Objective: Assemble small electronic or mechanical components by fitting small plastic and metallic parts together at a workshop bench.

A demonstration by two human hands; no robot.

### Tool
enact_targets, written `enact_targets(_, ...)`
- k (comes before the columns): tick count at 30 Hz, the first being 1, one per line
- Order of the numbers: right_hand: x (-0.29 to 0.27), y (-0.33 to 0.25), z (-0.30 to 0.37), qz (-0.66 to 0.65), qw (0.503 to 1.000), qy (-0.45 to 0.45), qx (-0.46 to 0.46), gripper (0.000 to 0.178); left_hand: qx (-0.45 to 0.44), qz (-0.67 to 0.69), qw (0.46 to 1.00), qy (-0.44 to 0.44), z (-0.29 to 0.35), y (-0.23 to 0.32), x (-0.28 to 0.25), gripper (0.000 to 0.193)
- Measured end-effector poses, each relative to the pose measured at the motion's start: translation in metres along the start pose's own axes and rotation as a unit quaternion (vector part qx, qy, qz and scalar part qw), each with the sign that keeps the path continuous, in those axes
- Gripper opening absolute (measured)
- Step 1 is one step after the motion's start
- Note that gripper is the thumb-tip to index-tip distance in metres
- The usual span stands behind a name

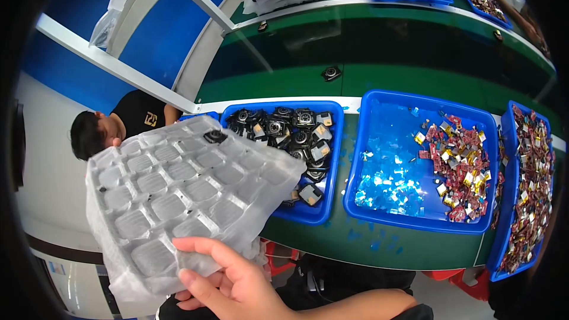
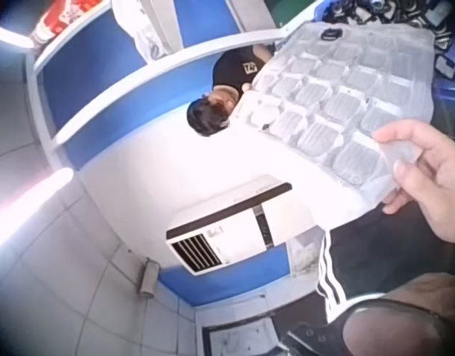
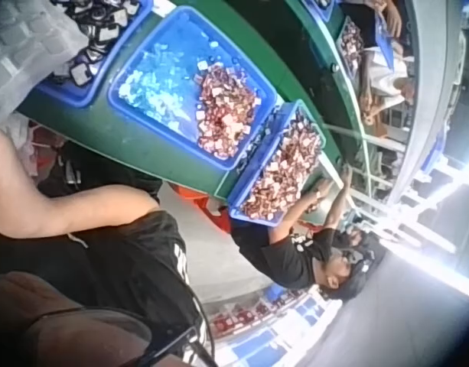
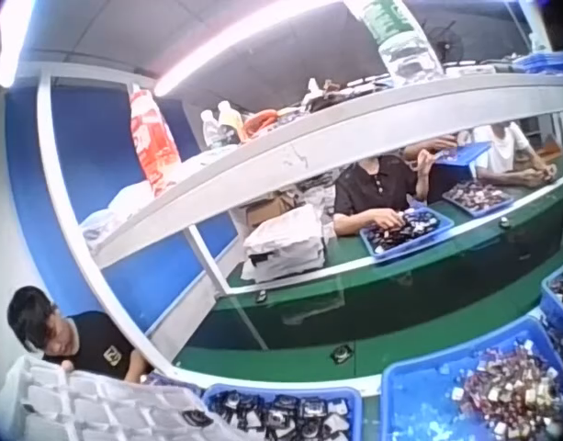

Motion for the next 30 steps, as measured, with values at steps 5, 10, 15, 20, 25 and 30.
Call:
enact_targets(5,-0.019,0.002,0.001,0.056,0.997,0.013,0.048,0.040,-0.023,-0.007,0.999,-0.045,-0.023,-0.002,0.029,0.078)
enact_targets(10,-0.037,-0.040,0.003,0.413,0.897,-0.089,0.129,0.043,-0.029,0.000,0.997,-0.078,-0.034,0.007,0.042,0.078)
enact_targets(15,-0.101,-0.166,-0.122,0.871,0.349,0.129,-0.320,0.033,-0.056,-0.004,0.992,-0.114,-0.048,0.032,0.003,0.078)
enact_targets(20,-0.211,-0.209,-0.201,0.936,0.302,0.131,-0.122,0.065,0.000,0.027,0.997,-0.077,-0.065,0.034,-0.007,0.077)
enact_targets(25,-0.221,-0.225,-0.201,0.939,0.299,0.113,-0.132,0.045,0.035,0.020,0.988,-0.148,0.003,0.044,-0.039,0.055)
enact_targets(30,-0.207,-0.221,-0.203,0.945,0.258,0.105,-0.173,0.031,0.076,0.129,0.988,-0.029,0.158,-0.045,-0.315,0.049)
Point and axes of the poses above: each hand's wrist, its own z-axis away from the middle knuckle, its own x-axis out of the palm, y = z × x, the point moved 2 cm from there along -z, towards the middle knuckle, and after that the axes turned 5 degrees about y, right-handed, at the moved point
